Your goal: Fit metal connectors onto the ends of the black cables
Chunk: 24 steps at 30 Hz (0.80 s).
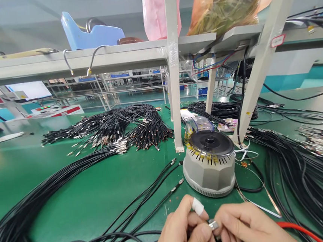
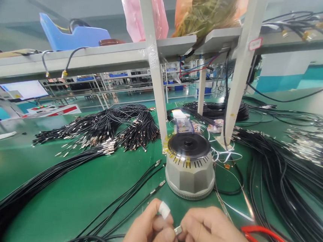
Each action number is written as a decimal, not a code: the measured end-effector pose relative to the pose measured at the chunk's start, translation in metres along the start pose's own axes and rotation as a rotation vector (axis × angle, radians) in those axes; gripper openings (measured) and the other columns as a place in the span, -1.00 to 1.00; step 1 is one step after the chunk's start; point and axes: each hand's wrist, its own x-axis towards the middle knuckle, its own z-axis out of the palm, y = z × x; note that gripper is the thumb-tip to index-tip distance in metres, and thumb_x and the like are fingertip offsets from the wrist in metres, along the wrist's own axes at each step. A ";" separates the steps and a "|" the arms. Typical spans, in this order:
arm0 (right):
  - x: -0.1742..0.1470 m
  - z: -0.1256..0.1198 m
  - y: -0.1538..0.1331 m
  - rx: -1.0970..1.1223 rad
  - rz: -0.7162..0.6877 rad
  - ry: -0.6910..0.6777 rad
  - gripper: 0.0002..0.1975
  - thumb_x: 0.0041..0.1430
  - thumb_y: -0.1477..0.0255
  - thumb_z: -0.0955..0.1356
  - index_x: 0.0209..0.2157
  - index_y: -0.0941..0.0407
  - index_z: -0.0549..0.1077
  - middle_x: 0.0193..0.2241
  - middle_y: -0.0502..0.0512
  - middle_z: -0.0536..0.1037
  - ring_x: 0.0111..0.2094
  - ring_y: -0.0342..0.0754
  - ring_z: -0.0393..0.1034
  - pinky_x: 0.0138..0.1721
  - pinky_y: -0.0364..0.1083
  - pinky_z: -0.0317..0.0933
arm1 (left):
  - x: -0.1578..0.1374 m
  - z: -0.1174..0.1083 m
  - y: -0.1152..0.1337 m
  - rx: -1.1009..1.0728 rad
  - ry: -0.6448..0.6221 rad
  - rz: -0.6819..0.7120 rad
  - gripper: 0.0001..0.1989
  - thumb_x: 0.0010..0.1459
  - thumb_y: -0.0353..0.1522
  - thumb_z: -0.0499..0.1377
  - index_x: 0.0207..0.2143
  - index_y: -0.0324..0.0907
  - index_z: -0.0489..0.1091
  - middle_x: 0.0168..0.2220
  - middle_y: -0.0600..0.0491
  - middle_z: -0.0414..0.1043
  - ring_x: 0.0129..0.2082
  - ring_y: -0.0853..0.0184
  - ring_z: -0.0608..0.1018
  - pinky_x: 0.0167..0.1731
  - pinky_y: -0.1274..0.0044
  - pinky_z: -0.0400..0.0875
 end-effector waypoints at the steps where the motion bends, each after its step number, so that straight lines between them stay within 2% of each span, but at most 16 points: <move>1: 0.001 -0.002 0.002 -0.019 -0.029 0.034 -0.44 0.26 -0.05 0.20 -0.46 0.18 0.37 -0.53 0.04 0.38 -0.48 -0.13 0.25 -0.40 -0.16 0.11 | 0.000 -0.001 0.001 0.034 0.001 0.004 -0.50 0.20 0.09 0.06 -0.21 -0.17 0.14 -0.43 0.01 0.45 -0.56 0.46 0.33 -0.55 0.62 0.17; 3: 0.003 -0.007 0.007 -0.069 -0.070 0.117 -0.46 0.30 -0.02 0.17 -0.41 0.18 0.39 -0.52 0.03 0.38 -0.49 -0.13 0.26 -0.41 -0.16 0.10 | -0.003 -0.007 0.006 0.197 0.044 0.052 -0.59 0.27 0.00 0.02 -0.15 -0.17 0.19 -0.35 -0.01 0.50 -0.47 0.40 0.44 -0.42 0.57 0.29; 5: 0.004 -0.011 0.012 -0.126 -0.068 0.222 -0.44 0.30 -0.02 0.16 -0.36 0.19 0.43 -0.51 0.03 0.38 -0.47 -0.12 0.27 -0.41 -0.15 0.10 | -0.006 -0.019 0.013 0.469 0.200 0.091 -0.76 0.34 -0.17 -0.02 -0.13 -0.14 0.25 -0.21 0.00 0.49 -0.25 0.32 0.49 -0.20 0.50 0.32; 8: 0.006 -0.015 0.018 -0.181 -0.034 0.332 -0.42 0.29 -0.05 0.15 -0.30 0.18 0.46 -0.49 0.03 0.37 -0.45 -0.10 0.28 -0.40 -0.14 0.12 | -0.009 -0.039 0.016 0.821 0.519 -0.006 -0.82 0.37 -0.33 -0.09 -0.12 -0.13 0.27 -0.13 -0.01 0.38 -0.13 0.26 0.41 -0.08 0.42 0.27; 10: 0.007 -0.016 0.020 -0.186 -0.029 0.319 -0.43 0.29 -0.04 0.15 -0.30 0.18 0.45 -0.48 0.04 0.38 -0.45 -0.10 0.28 -0.40 -0.14 0.13 | -0.007 -0.048 0.011 0.917 0.577 -0.069 -0.83 0.32 -0.44 -0.05 -0.09 -0.19 0.27 -0.11 -0.06 0.35 -0.09 0.18 0.37 -0.05 0.34 0.24; 12: 0.008 -0.015 0.020 -0.189 -0.045 0.289 -0.45 0.30 -0.01 0.15 -0.32 0.17 0.45 -0.48 0.04 0.39 -0.45 -0.10 0.30 -0.39 -0.14 0.14 | -0.003 -0.050 0.006 0.960 0.542 -0.105 -0.77 0.20 -0.55 0.01 -0.09 -0.26 0.30 -0.11 -0.13 0.35 -0.08 0.10 0.34 -0.04 0.27 0.20; 15: 0.009 -0.010 0.020 -0.225 -0.053 0.287 -0.51 0.31 0.05 0.16 -0.36 0.16 0.42 -0.48 0.04 0.41 -0.44 -0.10 0.32 -0.38 -0.14 0.16 | 0.001 -0.047 0.003 0.982 0.496 -0.141 -0.74 0.14 -0.62 -0.04 -0.16 -0.30 0.32 -0.18 -0.16 0.37 -0.16 0.08 0.35 -0.09 0.24 0.19; 18: 0.010 -0.004 0.020 -0.267 -0.047 0.325 -0.56 0.32 0.09 0.17 -0.32 0.15 0.43 -0.44 0.05 0.45 -0.42 -0.09 0.35 -0.34 -0.14 0.19 | -0.006 -0.044 0.014 0.892 0.406 -0.133 -0.80 0.16 -0.57 -0.04 -0.23 -0.21 0.29 -0.27 -0.01 0.39 -0.26 0.24 0.40 -0.19 0.40 0.27; 21: 0.011 0.001 0.017 -0.273 -0.058 0.350 -0.57 0.31 0.09 0.16 -0.22 0.13 0.45 -0.37 0.08 0.51 -0.36 -0.06 0.38 -0.28 -0.13 0.22 | -0.016 -0.044 0.030 0.679 0.265 -0.101 -0.81 0.08 -0.54 0.06 -0.26 -0.15 0.29 -0.36 0.16 0.37 -0.32 0.38 0.41 -0.25 0.57 0.27; 24: 0.010 0.003 0.013 -0.316 -0.074 0.335 -0.59 0.32 0.12 0.17 -0.32 0.13 0.45 -0.44 0.05 0.50 -0.38 -0.06 0.38 -0.32 -0.14 0.20 | -0.019 -0.041 0.040 0.563 0.221 -0.101 -0.83 0.06 -0.53 0.11 -0.28 -0.15 0.32 -0.34 0.17 0.38 -0.28 0.39 0.41 -0.21 0.59 0.25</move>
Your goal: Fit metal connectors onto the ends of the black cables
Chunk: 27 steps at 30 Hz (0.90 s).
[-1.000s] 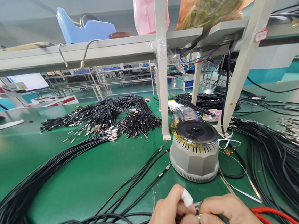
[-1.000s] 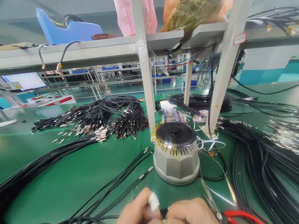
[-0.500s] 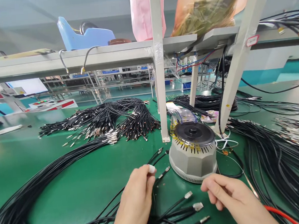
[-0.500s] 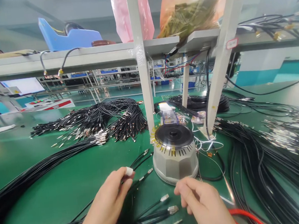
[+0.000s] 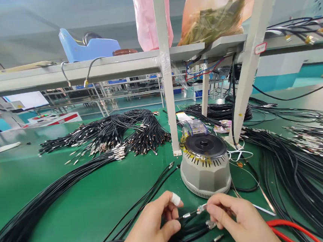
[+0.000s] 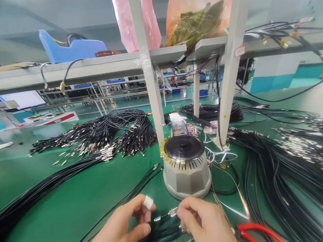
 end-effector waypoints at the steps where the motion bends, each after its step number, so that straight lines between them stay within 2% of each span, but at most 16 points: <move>1: 0.000 0.000 -0.001 -0.021 -0.011 -0.003 -0.60 0.32 0.14 0.18 -0.35 0.12 0.45 -0.47 0.03 0.48 -0.39 -0.07 0.37 -0.34 -0.15 0.18 | 0.000 0.002 0.002 -0.028 -0.020 0.004 -0.87 0.10 -0.50 0.12 -0.27 -0.16 0.33 -0.32 0.15 0.39 -0.26 0.38 0.41 -0.19 0.58 0.25; 3: -0.001 0.000 0.000 -0.066 -0.045 0.003 -0.61 0.33 0.15 0.17 -0.35 0.11 0.44 -0.45 0.02 0.48 -0.39 -0.08 0.37 -0.35 -0.15 0.17 | 0.003 0.010 0.005 -0.106 -0.051 0.031 -0.87 0.19 -0.38 0.12 -0.20 -0.17 0.37 -0.23 0.10 0.42 -0.20 0.34 0.42 -0.15 0.56 0.26; 6: -0.002 0.000 0.003 -0.109 -0.107 0.000 -0.62 0.36 0.17 0.14 -0.32 0.10 0.42 -0.40 0.01 0.49 -0.35 -0.09 0.37 -0.30 -0.15 0.19 | 0.010 0.027 0.007 -0.103 -0.018 0.085 -0.74 0.28 -0.23 0.07 -0.14 -0.21 0.41 -0.20 0.02 0.45 -0.21 0.29 0.41 -0.15 0.52 0.25; 9: -0.004 0.000 0.004 -0.121 -0.142 0.009 -0.63 0.38 0.18 0.14 -0.31 0.08 0.42 -0.36 0.01 0.50 -0.31 -0.08 0.39 -0.26 -0.16 0.22 | 0.015 0.040 0.006 -0.074 0.016 0.100 -0.74 0.27 -0.24 0.08 -0.29 -0.24 0.45 -0.36 0.04 0.44 -0.33 0.31 0.39 -0.27 0.52 0.24; 13: -0.007 0.000 -0.001 -0.170 -0.197 0.013 -0.67 0.40 0.24 0.15 -0.31 0.08 0.43 -0.32 0.01 0.52 -0.28 -0.10 0.42 -0.23 -0.17 0.24 | 0.016 0.043 0.005 -0.358 0.067 0.074 -0.80 0.21 -0.26 0.16 -0.25 -0.22 0.45 -0.30 0.05 0.47 -0.28 0.33 0.44 -0.22 0.54 0.31; 15: -0.009 0.000 -0.004 -0.187 -0.216 0.010 -0.68 0.40 0.26 0.16 -0.30 0.07 0.44 -0.32 0.00 0.52 -0.28 -0.11 0.43 -0.23 -0.18 0.25 | 0.015 0.040 0.008 -0.422 0.094 0.046 -0.82 0.17 -0.30 0.20 -0.23 -0.22 0.41 -0.31 0.04 0.51 -0.29 0.33 0.49 -0.22 0.55 0.35; 18: -0.010 0.001 -0.005 -0.243 -0.279 0.056 -0.72 0.39 0.30 0.19 -0.31 0.05 0.46 -0.35 -0.02 0.53 -0.32 -0.13 0.44 -0.29 -0.19 0.26 | 0.014 0.035 0.018 -0.336 0.118 0.039 -0.84 0.09 -0.38 0.20 -0.25 -0.22 0.36 -0.41 0.05 0.57 -0.39 0.34 0.53 -0.29 0.56 0.41; 23: -0.010 0.003 -0.002 -0.482 -0.531 0.186 -0.79 0.35 0.46 0.24 -0.37 0.09 0.44 -0.44 0.00 0.51 -0.41 -0.11 0.40 -0.38 -0.14 0.24 | 0.013 0.035 0.031 -0.072 0.092 0.090 -0.81 -0.07 -0.53 0.08 -0.35 -0.15 0.26 -0.50 0.11 0.53 -0.52 0.35 0.51 -0.41 0.57 0.43; 25: -0.010 0.002 0.000 -0.578 -0.632 0.171 -0.77 0.33 0.53 0.23 -0.40 0.13 0.43 -0.47 0.03 0.50 -0.44 -0.09 0.37 -0.40 -0.10 0.21 | 0.014 0.039 0.030 -0.019 0.109 0.092 -0.82 -0.10 -0.55 0.06 -0.43 -0.13 0.19 -0.55 0.14 0.45 -0.55 0.39 0.46 -0.48 0.60 0.37; 27: -0.011 0.001 0.000 -0.613 -0.722 0.125 -0.77 0.31 0.58 0.23 -0.42 0.15 0.43 -0.49 0.05 0.49 -0.45 -0.09 0.36 -0.40 -0.09 0.20 | 0.016 0.042 0.025 -0.121 0.095 0.063 -0.82 -0.10 -0.56 0.07 -0.46 -0.14 0.16 -0.59 0.19 0.34 -0.59 0.46 0.37 -0.58 0.66 0.23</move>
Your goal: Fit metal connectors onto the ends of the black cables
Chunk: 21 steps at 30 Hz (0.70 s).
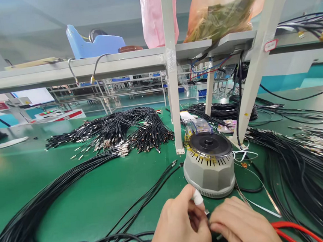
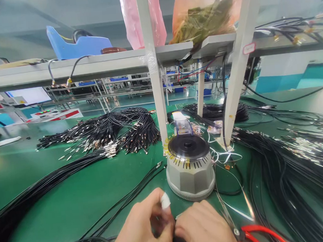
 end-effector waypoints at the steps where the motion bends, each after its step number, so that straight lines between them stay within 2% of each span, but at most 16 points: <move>1: 0.000 -0.001 0.000 0.020 -0.015 -0.008 -0.77 0.31 0.58 0.23 -0.42 0.16 0.43 -0.49 0.05 0.50 -0.44 -0.10 0.36 -0.39 -0.09 0.21 | 0.001 0.001 -0.004 -0.094 -0.020 -0.026 -0.81 -0.12 -0.57 0.08 -0.46 -0.15 0.15 -0.61 0.21 0.31 -0.60 0.49 0.35 -0.61 0.68 0.18; 3: 0.000 -0.003 -0.001 0.105 0.043 -0.010 -0.77 0.32 0.54 0.24 -0.41 0.14 0.44 -0.47 0.03 0.51 -0.42 -0.11 0.38 -0.37 -0.13 0.23 | 0.002 0.002 -0.012 -0.285 -0.079 -0.078 -0.78 -0.12 -0.56 0.08 -0.40 -0.16 0.16 -0.61 0.23 0.32 -0.61 0.51 0.36 -0.60 0.69 0.19; 5: 0.001 -0.004 -0.001 0.230 0.189 -0.022 -0.75 0.36 0.47 0.24 -0.40 0.10 0.46 -0.45 0.00 0.52 -0.39 -0.14 0.42 -0.35 -0.18 0.25 | 0.001 0.000 -0.018 -0.416 -0.117 -0.122 -0.76 -0.10 -0.53 0.09 -0.32 -0.17 0.15 -0.58 0.22 0.38 -0.61 0.50 0.41 -0.56 0.65 0.30; 9: 0.002 -0.003 0.001 0.432 0.410 -0.085 -0.71 0.38 0.32 0.22 -0.38 0.07 0.46 -0.42 -0.02 0.53 -0.38 -0.14 0.43 -0.33 -0.21 0.25 | -0.005 -0.005 -0.015 -0.538 -0.104 -0.178 -0.74 0.00 -0.42 0.19 -0.26 -0.21 0.19 -0.47 0.12 0.45 -0.51 0.43 0.48 -0.50 0.60 0.36; 12: 0.001 -0.001 0.002 0.470 0.501 -0.131 -0.68 0.36 0.23 0.21 -0.37 0.07 0.46 -0.41 0.00 0.52 -0.36 -0.10 0.42 -0.29 -0.18 0.24 | -0.009 -0.007 -0.010 -0.565 -0.106 -0.136 -0.75 0.11 -0.33 0.20 -0.20 -0.24 0.25 -0.33 -0.01 0.52 -0.40 0.39 0.51 -0.43 0.58 0.37; 14: 0.001 -0.002 0.001 0.480 0.556 -0.142 -0.64 0.34 0.16 0.20 -0.37 0.07 0.46 -0.41 0.01 0.51 -0.35 -0.07 0.40 -0.29 -0.16 0.22 | -0.010 -0.006 -0.010 -0.495 -0.062 -0.098 -0.75 0.10 -0.32 0.23 -0.19 -0.23 0.31 -0.30 -0.03 0.56 -0.39 0.36 0.54 -0.45 0.59 0.37; 17: 0.002 -0.002 -0.001 0.567 0.649 -0.148 -0.57 0.30 0.08 0.20 -0.42 0.11 0.42 -0.48 0.02 0.44 -0.40 -0.08 0.31 -0.35 -0.15 0.15 | -0.011 -0.002 -0.014 -0.260 0.045 -0.024 -0.81 0.08 -0.37 0.26 -0.21 -0.19 0.41 -0.31 0.00 0.62 -0.34 0.31 0.61 -0.40 0.59 0.42; 21: 0.006 0.000 -0.001 0.829 0.786 -0.164 -0.55 0.22 0.07 0.27 -0.54 0.14 0.25 -0.59 -0.05 0.25 -0.51 -0.15 0.16 -0.45 -0.18 0.05 | -0.012 0.001 -0.016 -0.012 0.052 0.115 -0.82 0.12 -0.41 0.24 -0.18 -0.10 0.48 -0.26 0.10 0.63 -0.27 0.32 0.63 -0.27 0.60 0.46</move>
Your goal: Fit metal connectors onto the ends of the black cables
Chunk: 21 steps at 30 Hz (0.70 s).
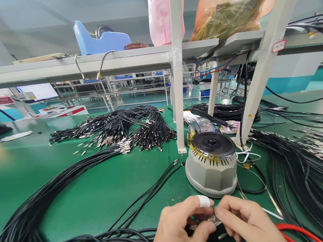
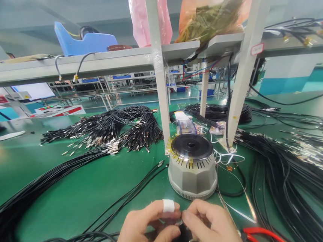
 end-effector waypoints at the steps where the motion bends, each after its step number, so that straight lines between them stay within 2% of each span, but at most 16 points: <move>1: 0.002 0.001 0.000 0.051 0.025 -0.010 -0.55 0.20 0.07 0.28 -0.55 0.14 0.24 -0.60 -0.06 0.23 -0.53 -0.17 0.14 -0.47 -0.19 0.03 | 0.000 0.000 0.001 0.057 -0.008 0.021 -0.84 0.13 -0.40 0.23 -0.19 -0.09 0.48 -0.27 0.12 0.62 -0.28 0.32 0.63 -0.26 0.59 0.46; 5: 0.006 0.002 -0.001 0.146 0.064 -0.012 -0.54 0.17 0.05 0.29 -0.57 0.14 0.23 -0.65 -0.09 0.20 -0.59 -0.20 0.05 -0.54 -0.20 -0.06 | -0.001 -0.003 0.006 0.219 -0.015 0.051 -0.97 0.16 -0.38 0.20 -0.31 -0.12 0.43 -0.35 0.10 0.58 -0.36 0.32 0.58 -0.31 0.54 0.42; 9: 0.006 0.002 0.001 0.134 0.065 -0.007 -0.54 0.16 0.07 0.30 -0.58 0.14 0.22 -0.65 -0.08 0.20 -0.58 -0.20 0.06 -0.53 -0.20 -0.04 | -0.002 -0.010 0.007 0.244 -0.003 -0.027 -0.88 0.23 -0.30 0.13 -0.33 -0.14 0.37 -0.38 0.07 0.52 -0.36 0.32 0.51 -0.31 0.53 0.35; 12: 0.006 0.003 0.002 0.127 0.041 0.004 -0.54 0.17 0.06 0.30 -0.56 0.15 0.24 -0.65 -0.09 0.21 -0.58 -0.20 0.07 -0.53 -0.20 -0.03 | -0.001 -0.009 -0.001 0.102 -0.066 -0.027 -0.83 0.25 -0.28 0.10 -0.20 -0.16 0.39 -0.31 0.03 0.52 -0.33 0.32 0.50 -0.33 0.56 0.35; 14: 0.008 0.000 0.001 0.146 0.006 0.014 -0.53 0.16 0.05 0.32 -0.55 0.16 0.29 -0.64 -0.06 0.27 -0.58 -0.20 0.12 -0.52 -0.20 0.00 | 0.002 -0.006 -0.010 -0.056 -0.120 -0.040 -0.81 0.20 -0.30 0.14 -0.18 -0.18 0.41 -0.33 0.03 0.53 -0.41 0.36 0.50 -0.41 0.60 0.35; 16: 0.010 -0.007 -0.005 0.178 -0.020 0.083 -0.54 0.10 0.03 0.37 -0.45 0.20 0.42 -0.57 0.02 0.42 -0.55 -0.17 0.23 -0.49 -0.18 0.07 | 0.004 -0.002 -0.020 -0.187 -0.128 -0.076 -0.83 0.16 -0.31 0.16 -0.24 -0.22 0.43 -0.37 0.01 0.52 -0.49 0.39 0.48 -0.47 0.61 0.36; 18: 0.012 -0.017 -0.017 0.238 -0.015 0.234 -0.47 0.01 0.01 0.42 -0.25 0.21 0.51 -0.41 0.13 0.55 -0.48 -0.12 0.32 -0.46 -0.16 0.14 | 0.005 0.000 -0.029 -0.263 -0.099 -0.105 -0.82 0.13 -0.29 0.19 -0.30 -0.24 0.43 -0.42 0.01 0.50 -0.52 0.39 0.47 -0.47 0.60 0.37; 20: 0.014 -0.026 -0.032 0.362 0.027 0.365 -0.39 -0.05 0.03 0.46 -0.10 0.21 0.51 -0.26 0.19 0.59 -0.41 -0.09 0.38 -0.45 -0.16 0.19 | 0.005 0.000 -0.033 -0.313 -0.070 -0.126 -0.75 0.11 -0.23 0.24 -0.29 -0.24 0.44 -0.45 0.02 0.47 -0.51 0.38 0.47 -0.46 0.59 0.34; 21: 0.016 -0.029 -0.041 0.447 0.053 0.385 -0.40 -0.05 0.05 0.47 -0.08 0.21 0.51 -0.21 0.20 0.59 -0.37 -0.08 0.40 -0.44 -0.17 0.21 | 0.005 -0.001 -0.033 -0.328 -0.054 -0.136 -0.71 0.11 -0.18 0.26 -0.29 -0.25 0.44 -0.48 0.03 0.45 -0.51 0.39 0.47 -0.45 0.59 0.33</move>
